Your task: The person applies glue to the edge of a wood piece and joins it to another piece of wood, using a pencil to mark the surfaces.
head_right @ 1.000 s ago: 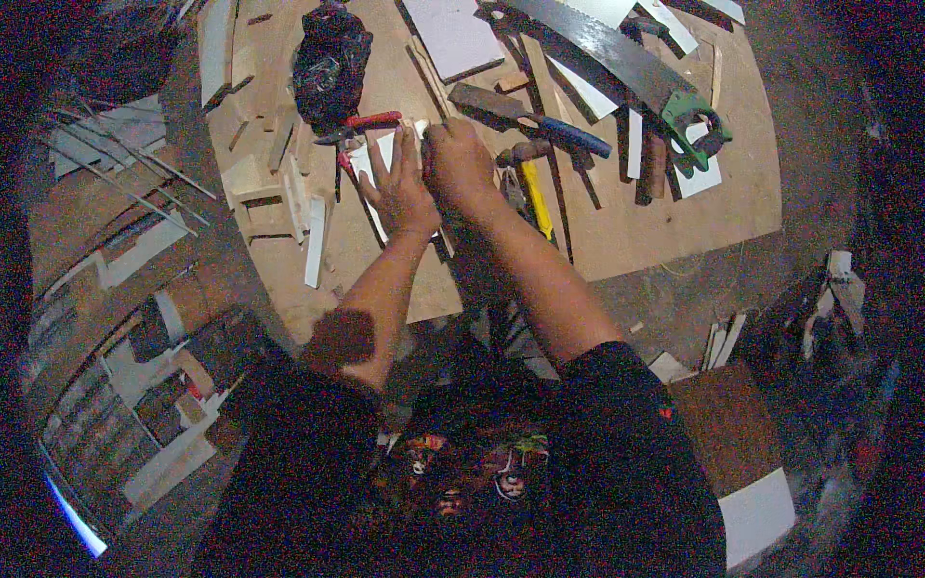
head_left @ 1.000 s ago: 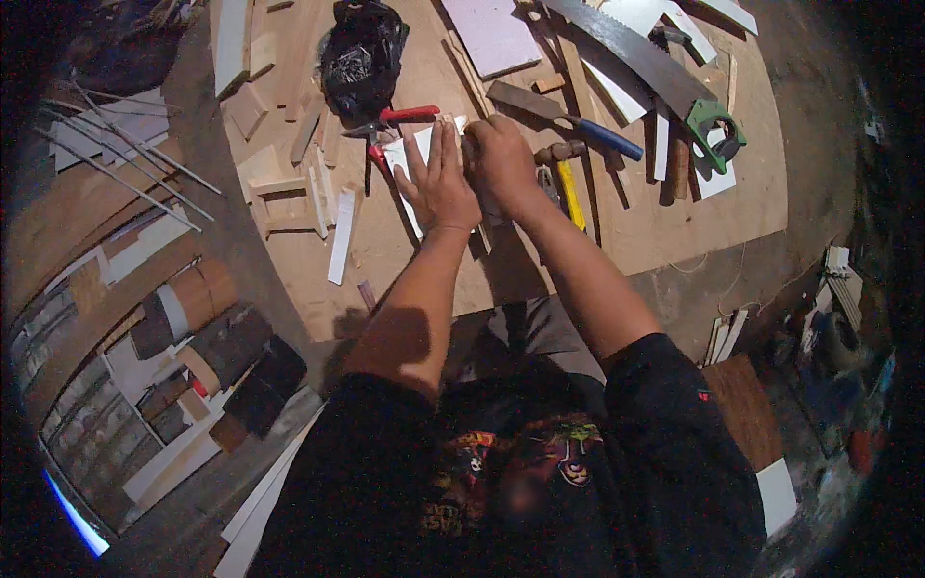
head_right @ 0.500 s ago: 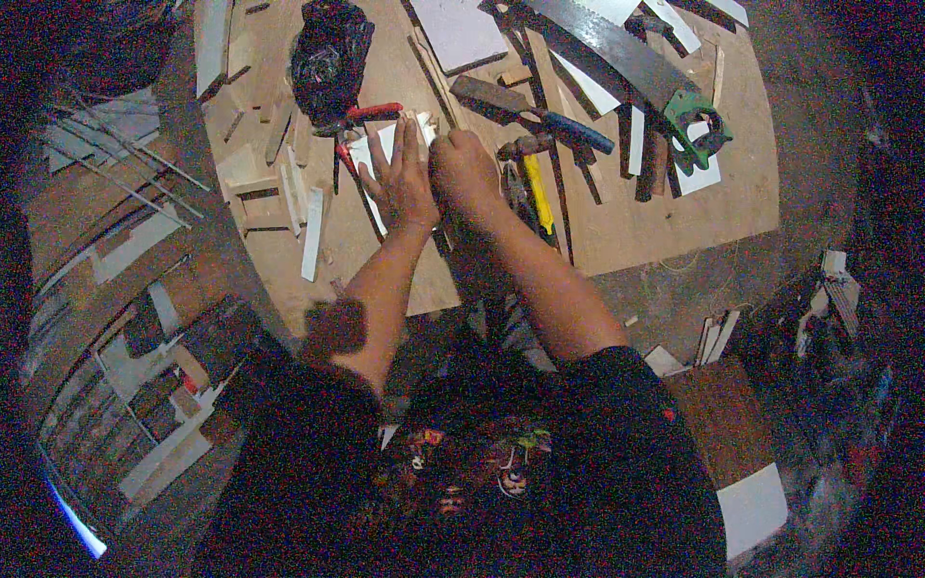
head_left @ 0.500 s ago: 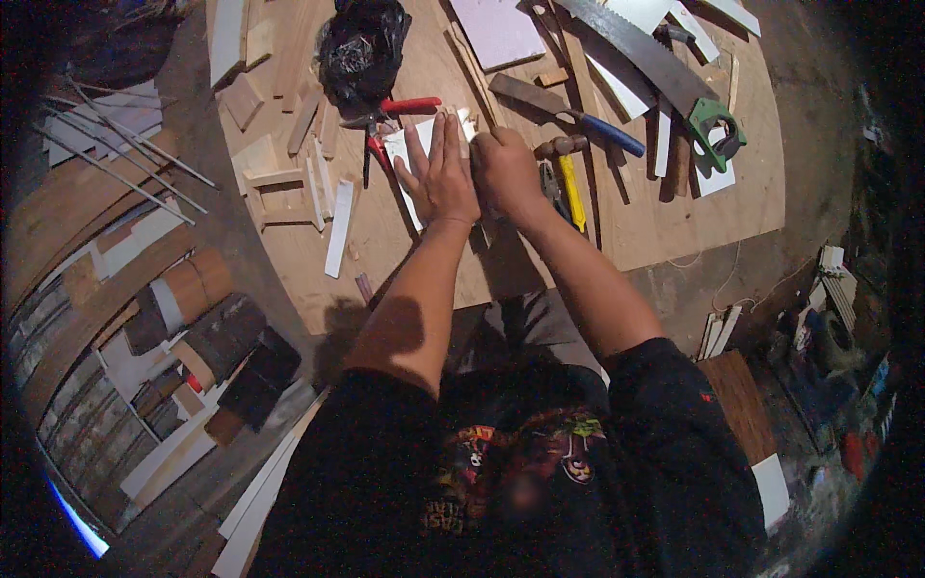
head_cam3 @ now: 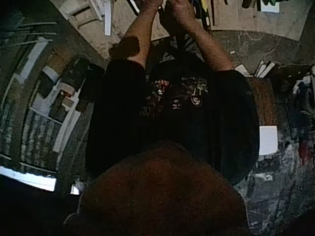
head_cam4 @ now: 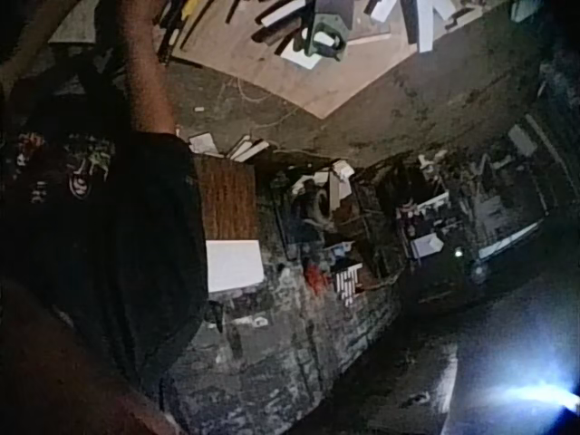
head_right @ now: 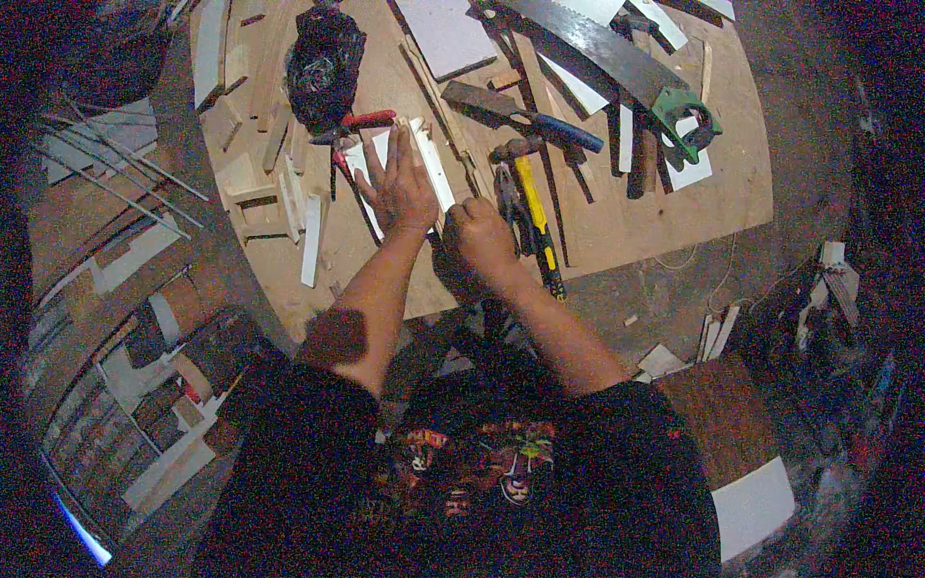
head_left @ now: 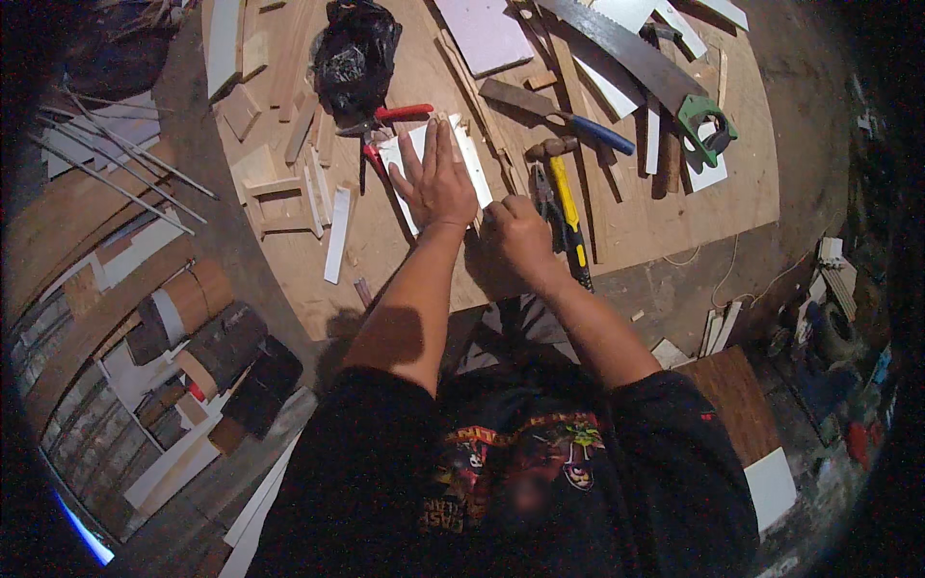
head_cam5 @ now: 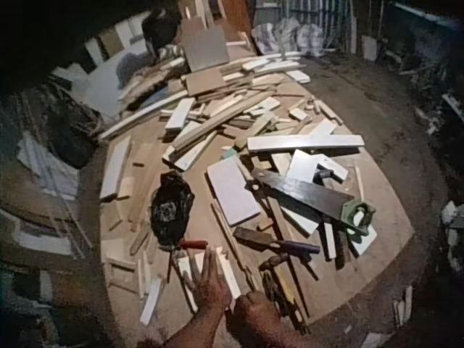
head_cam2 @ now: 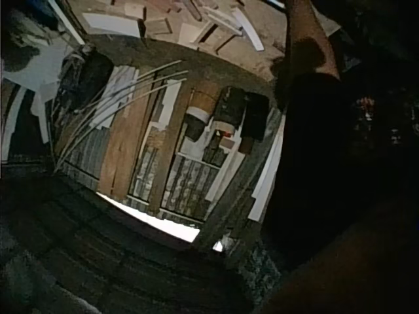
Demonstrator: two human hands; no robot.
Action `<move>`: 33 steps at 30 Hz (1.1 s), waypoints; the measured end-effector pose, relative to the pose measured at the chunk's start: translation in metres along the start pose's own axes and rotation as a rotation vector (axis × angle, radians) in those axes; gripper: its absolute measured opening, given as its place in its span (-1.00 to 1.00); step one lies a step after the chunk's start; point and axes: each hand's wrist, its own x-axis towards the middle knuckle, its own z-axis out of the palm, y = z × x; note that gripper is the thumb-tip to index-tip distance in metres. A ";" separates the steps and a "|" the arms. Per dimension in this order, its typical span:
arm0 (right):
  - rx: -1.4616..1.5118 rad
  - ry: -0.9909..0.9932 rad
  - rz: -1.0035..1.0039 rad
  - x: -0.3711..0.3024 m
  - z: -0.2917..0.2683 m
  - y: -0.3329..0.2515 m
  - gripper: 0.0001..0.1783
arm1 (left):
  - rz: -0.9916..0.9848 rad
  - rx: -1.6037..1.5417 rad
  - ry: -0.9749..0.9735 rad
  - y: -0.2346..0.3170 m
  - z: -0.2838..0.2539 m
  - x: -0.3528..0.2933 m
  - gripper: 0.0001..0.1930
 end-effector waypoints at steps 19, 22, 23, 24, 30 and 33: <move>0.083 0.176 -0.024 0.094 0.002 0.023 -0.81 | 0.054 0.050 -0.021 0.001 -0.008 0.001 -0.40; 0.109 0.157 -0.048 0.116 0.003 0.011 -0.82 | 0.044 0.092 -0.042 0.003 -0.015 0.000 -0.35; 0.112 0.156 -0.051 0.120 0.005 0.011 -0.82 | 0.045 0.129 -0.056 0.003 -0.016 -0.001 -0.32; 0.090 0.123 -0.037 0.123 0.006 0.010 -0.82 | 0.042 0.131 -0.055 0.004 -0.017 -0.001 -0.32; 0.045 0.042 0.055 0.125 0.014 0.006 -0.84 | 0.040 0.043 -0.035 0.004 -0.017 -0.002 -0.20; 0.032 0.011 0.061 0.123 0.014 0.005 -0.85 | 0.036 0.030 -0.056 0.004 -0.019 -0.001 -0.21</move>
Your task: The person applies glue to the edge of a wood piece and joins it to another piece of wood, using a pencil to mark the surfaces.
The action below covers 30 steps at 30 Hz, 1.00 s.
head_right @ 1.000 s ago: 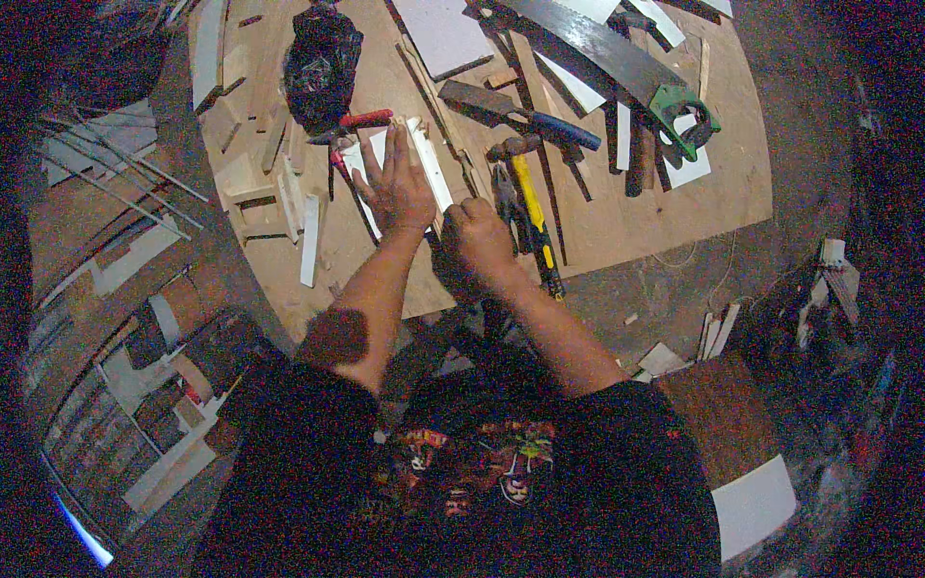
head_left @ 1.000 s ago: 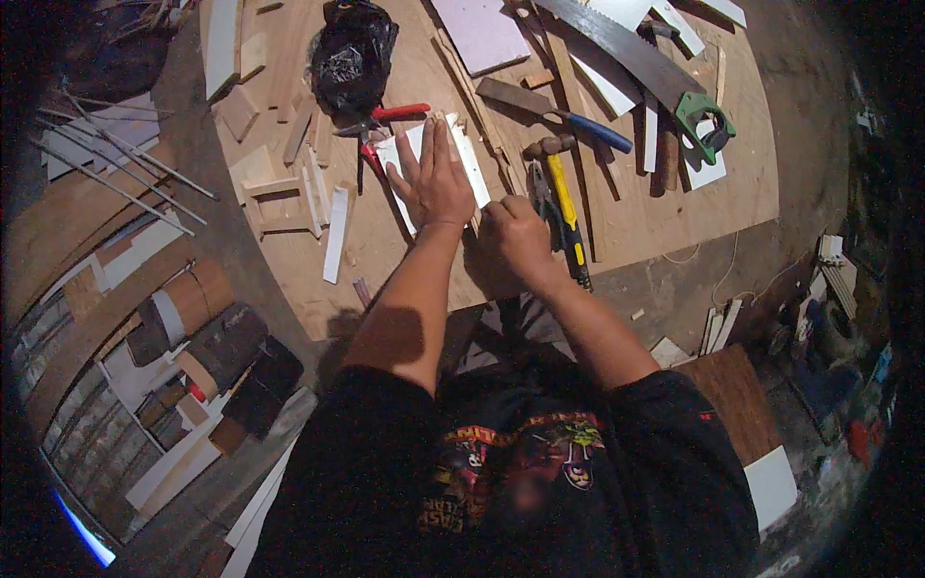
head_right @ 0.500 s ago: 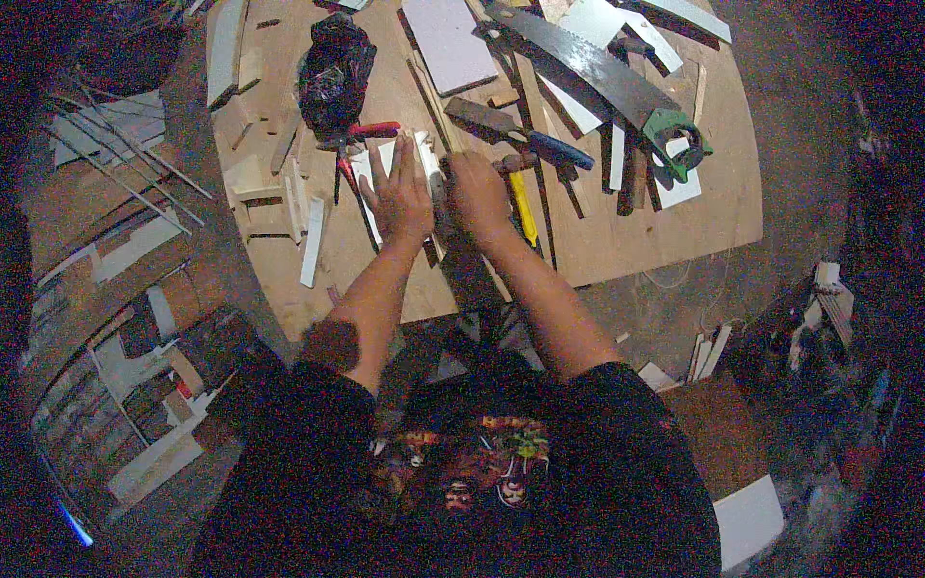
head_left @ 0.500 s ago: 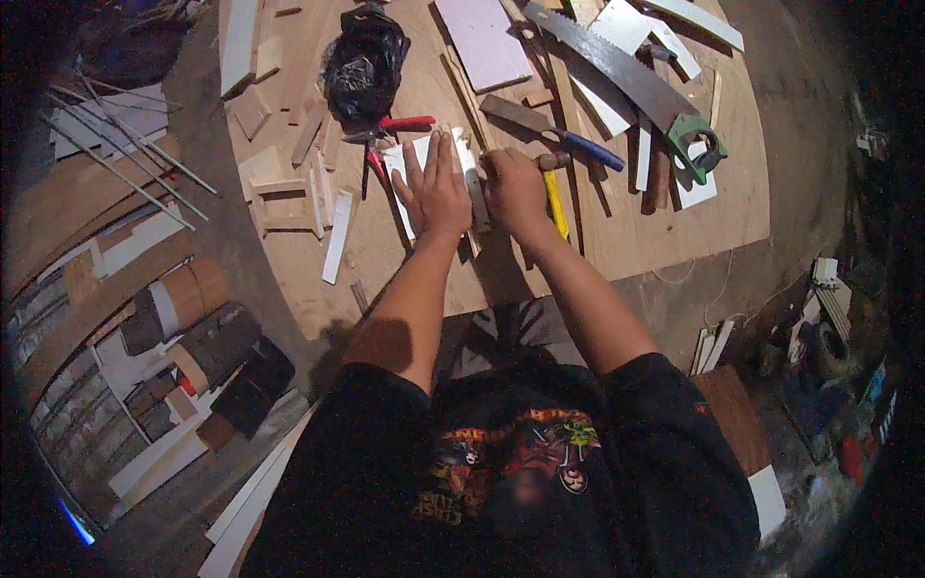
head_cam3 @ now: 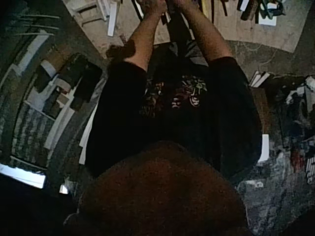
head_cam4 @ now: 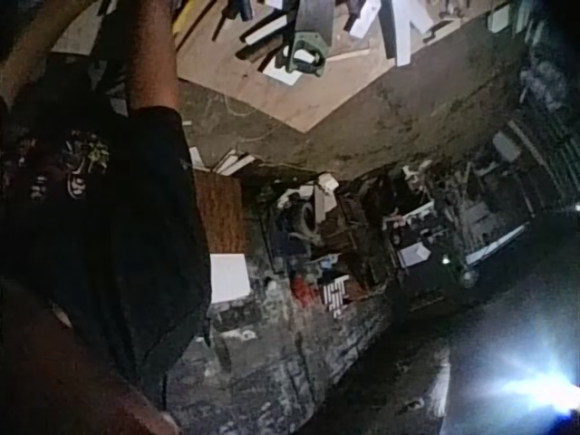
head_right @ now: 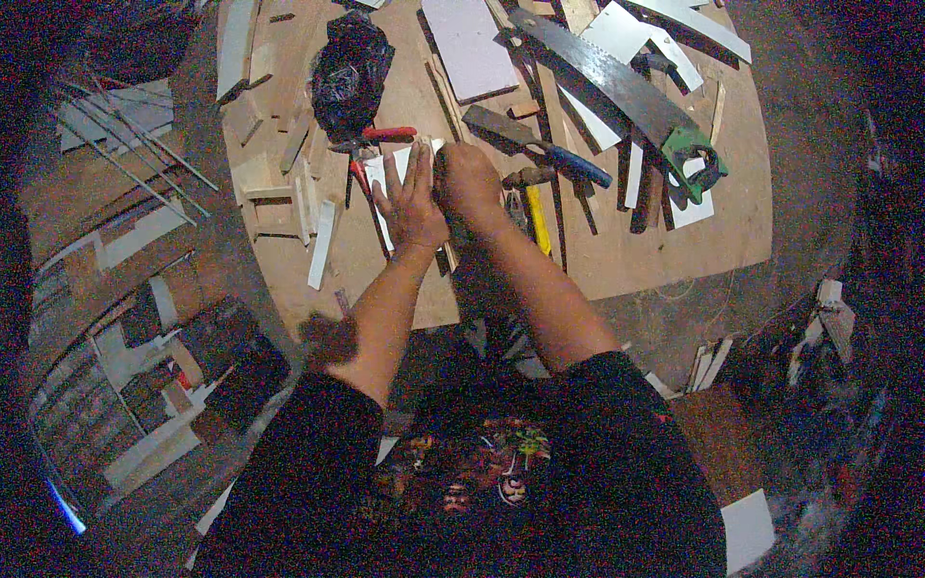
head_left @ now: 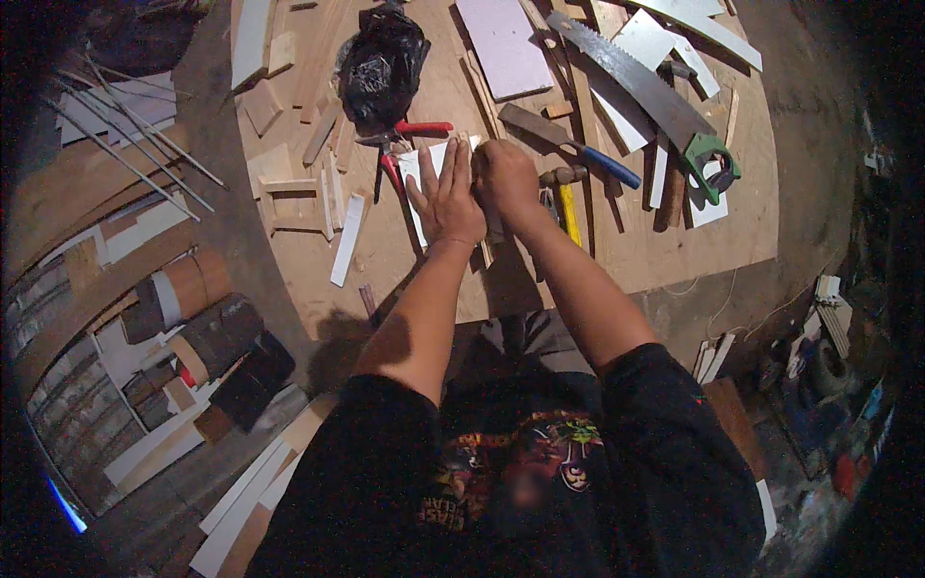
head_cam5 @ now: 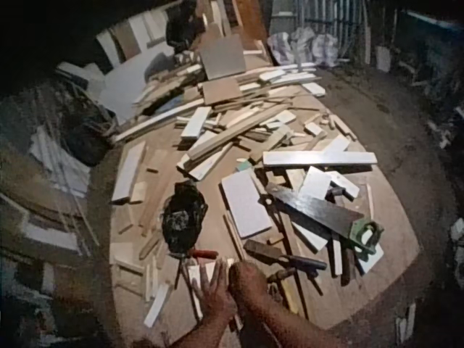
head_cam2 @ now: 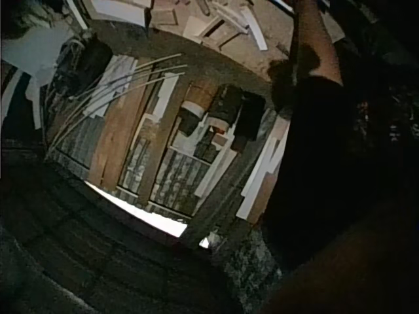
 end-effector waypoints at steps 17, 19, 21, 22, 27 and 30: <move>0.050 -0.064 0.016 -0.105 -0.006 0.012 -0.84 | 0.002 -0.026 0.067 0.000 0.011 -0.001 -0.39; 0.047 -0.104 0.021 -0.117 -0.004 0.021 -0.85 | 0.005 -0.005 0.059 -0.001 0.014 -0.002 -0.39; 0.048 -0.138 0.020 -0.120 -0.010 0.017 -0.85 | 0.000 0.003 0.044 0.000 0.009 -0.001 -0.37; 0.046 -0.152 0.038 -0.121 -0.012 0.014 -0.85 | 0.005 0.004 0.048 0.000 0.009 0.000 -0.37; 0.014 -0.155 -0.007 -0.120 -0.026 0.009 -0.78 | 0.007 -0.082 0.069 -0.007 0.011 0.000 -0.37; 0.140 -0.123 -0.057 -0.118 -0.051 0.018 -0.75 | 0.026 -0.128 0.084 -0.012 0.016 0.001 -0.38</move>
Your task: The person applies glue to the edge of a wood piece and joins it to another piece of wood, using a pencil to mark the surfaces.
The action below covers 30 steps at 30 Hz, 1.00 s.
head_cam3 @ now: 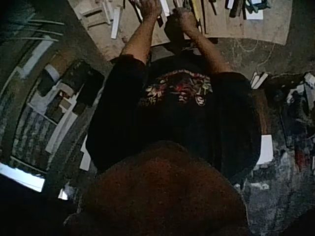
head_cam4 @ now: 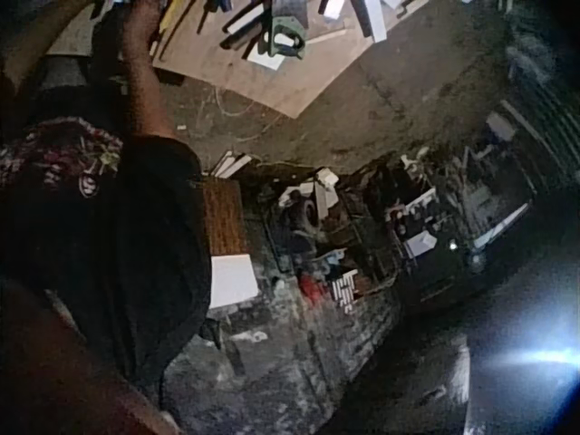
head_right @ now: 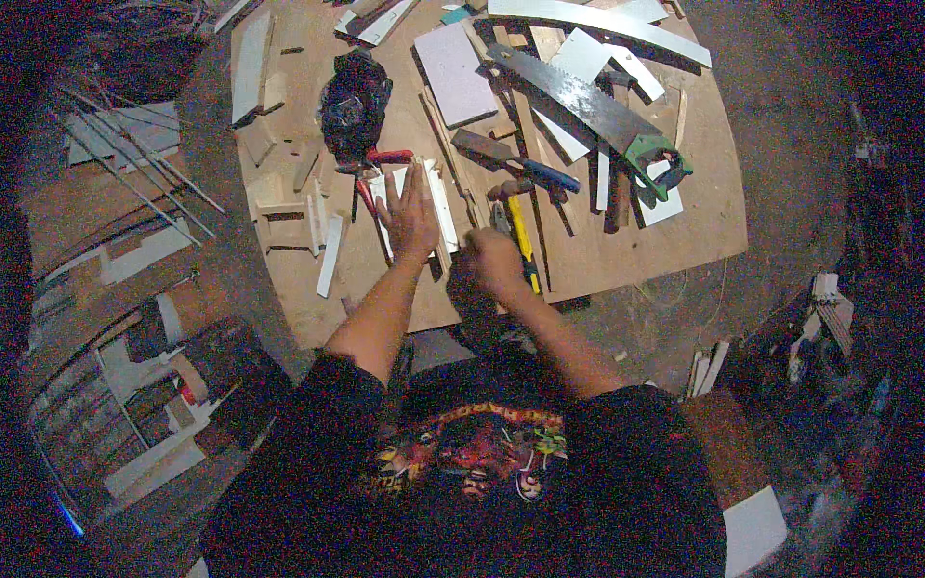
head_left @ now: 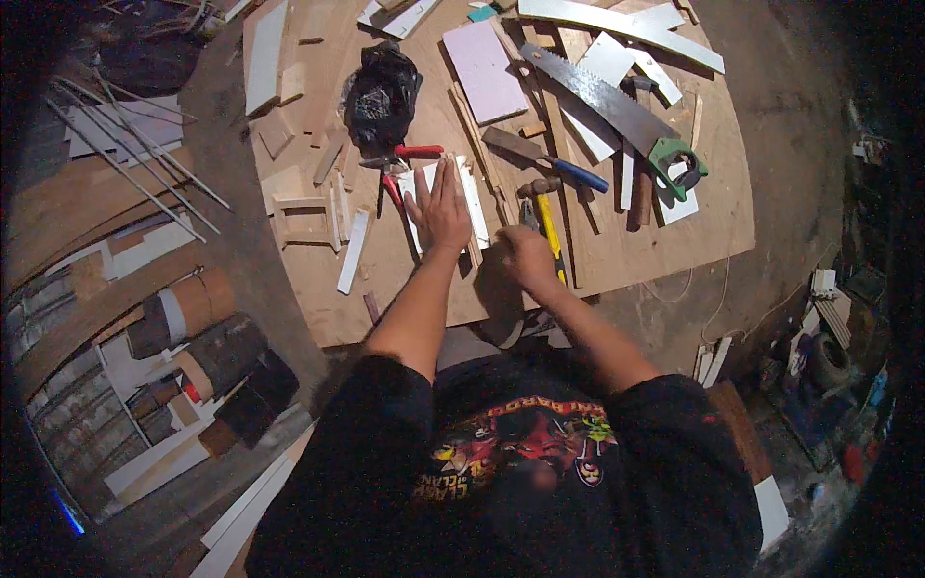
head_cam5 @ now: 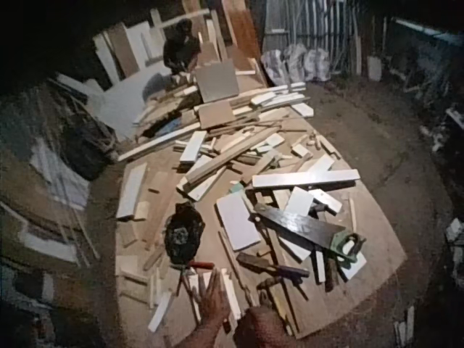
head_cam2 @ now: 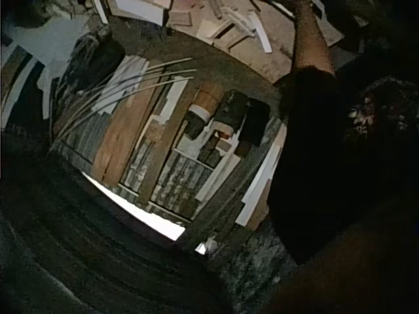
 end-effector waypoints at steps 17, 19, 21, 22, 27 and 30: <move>-0.080 0.210 0.347 0.037 -0.006 -0.009 -0.61 | -0.090 -0.334 0.045 -0.050 -0.066 -0.046 -0.76; -0.122 0.224 0.347 0.047 -0.001 -0.006 -0.61 | -0.168 -0.397 0.088 -0.077 -0.061 -0.056 -0.75; -0.092 0.232 0.402 0.052 0.002 -0.003 -0.62 | -0.375 -0.376 0.004 -0.086 -0.077 -0.063 -0.71; -0.095 0.230 0.407 0.051 0.002 -0.002 -0.62 | -0.377 -0.378 -0.001 -0.091 -0.079 -0.066 -0.71; -0.271 0.140 0.495 0.054 0.000 0.004 -0.74 | -0.289 -0.221 0.023 -0.099 -0.085 -0.066 -0.55; -0.276 0.127 0.443 0.053 0.001 0.008 -0.70 | -0.403 -0.412 -0.111 -0.083 -0.065 -0.055 -0.48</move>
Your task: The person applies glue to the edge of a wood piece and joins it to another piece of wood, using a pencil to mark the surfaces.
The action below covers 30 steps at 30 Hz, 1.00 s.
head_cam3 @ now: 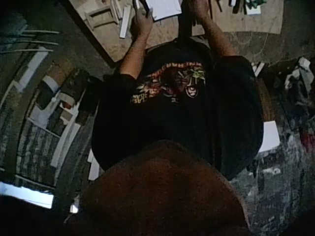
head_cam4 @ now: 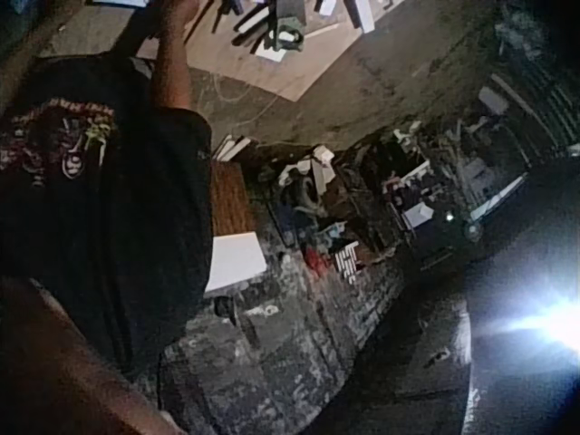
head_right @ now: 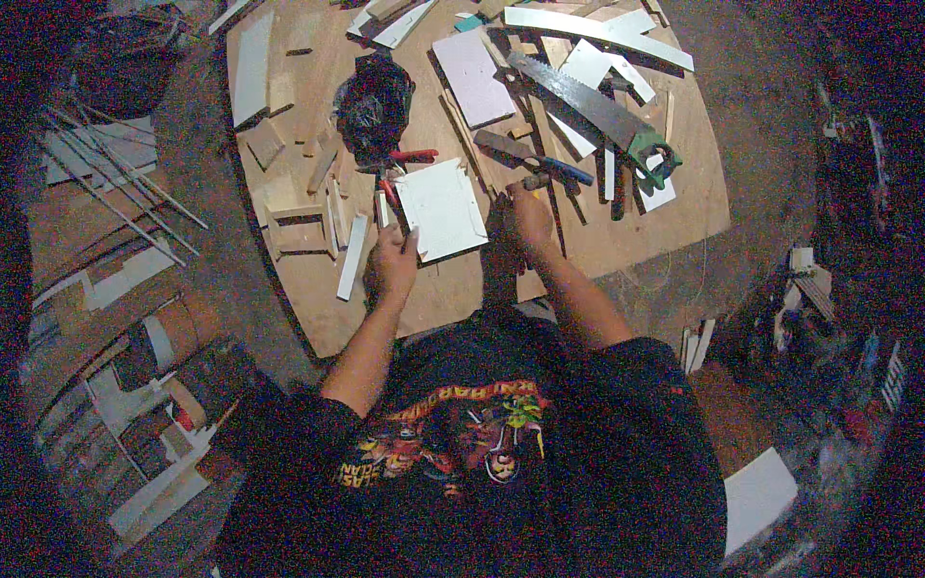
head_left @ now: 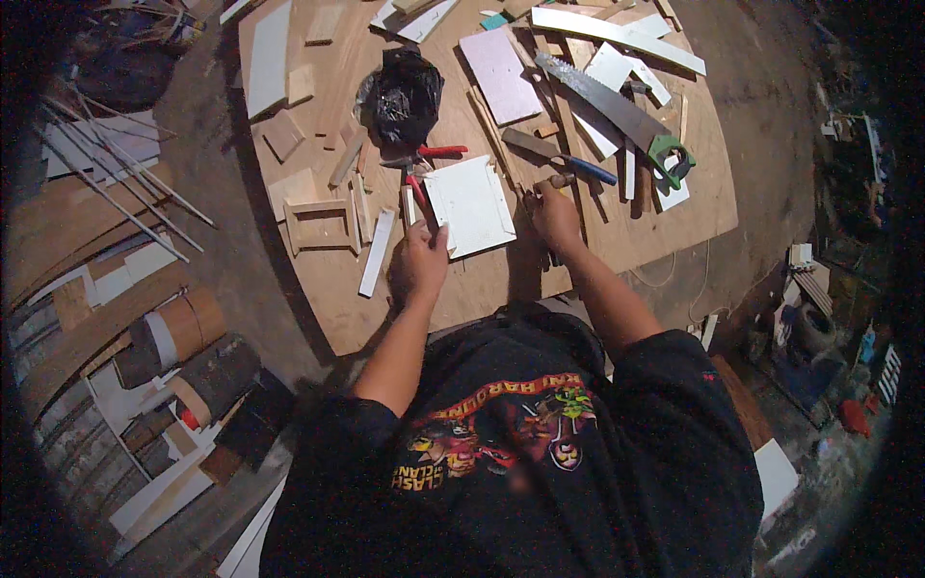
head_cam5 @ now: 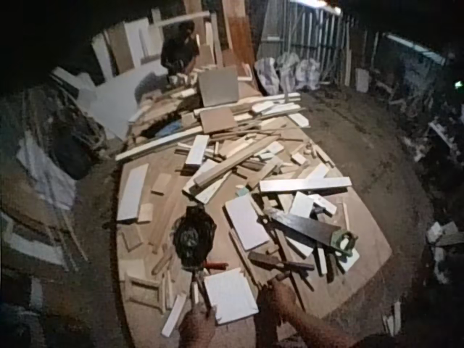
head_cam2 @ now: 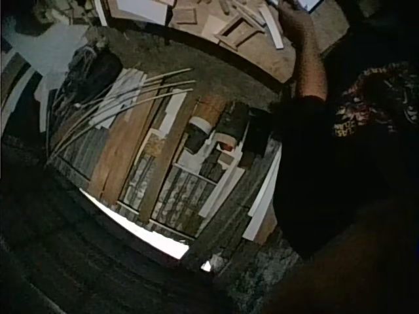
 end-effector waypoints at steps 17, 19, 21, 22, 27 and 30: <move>-0.321 -0.314 -0.898 -0.019 -0.009 -0.065 -0.08 | -0.223 -0.291 -0.004 -0.025 0.035 0.008 -0.28; -0.335 -0.313 -0.641 0.006 -0.014 -0.029 -0.12 | -0.192 -0.345 0.068 0.012 0.024 -0.006 -0.28; -0.415 -0.214 -0.584 0.020 -0.015 -0.014 -0.13 | -0.125 -0.418 0.144 0.014 0.017 -0.010 -0.28; -0.319 -0.119 -0.617 0.024 -0.017 -0.016 -0.15 | -0.120 -0.477 0.082 0.003 0.013 -0.007 -0.29; -0.239 -0.158 -0.940 -0.004 -0.030 -0.068 -0.11 | -0.130 -0.374 -0.066 0.006 0.003 -0.004 -0.30; -0.260 -0.223 -0.749 -0.011 -0.024 -0.073 -0.09 | -0.123 -0.178 -0.001 0.005 0.002 -0.002 -0.27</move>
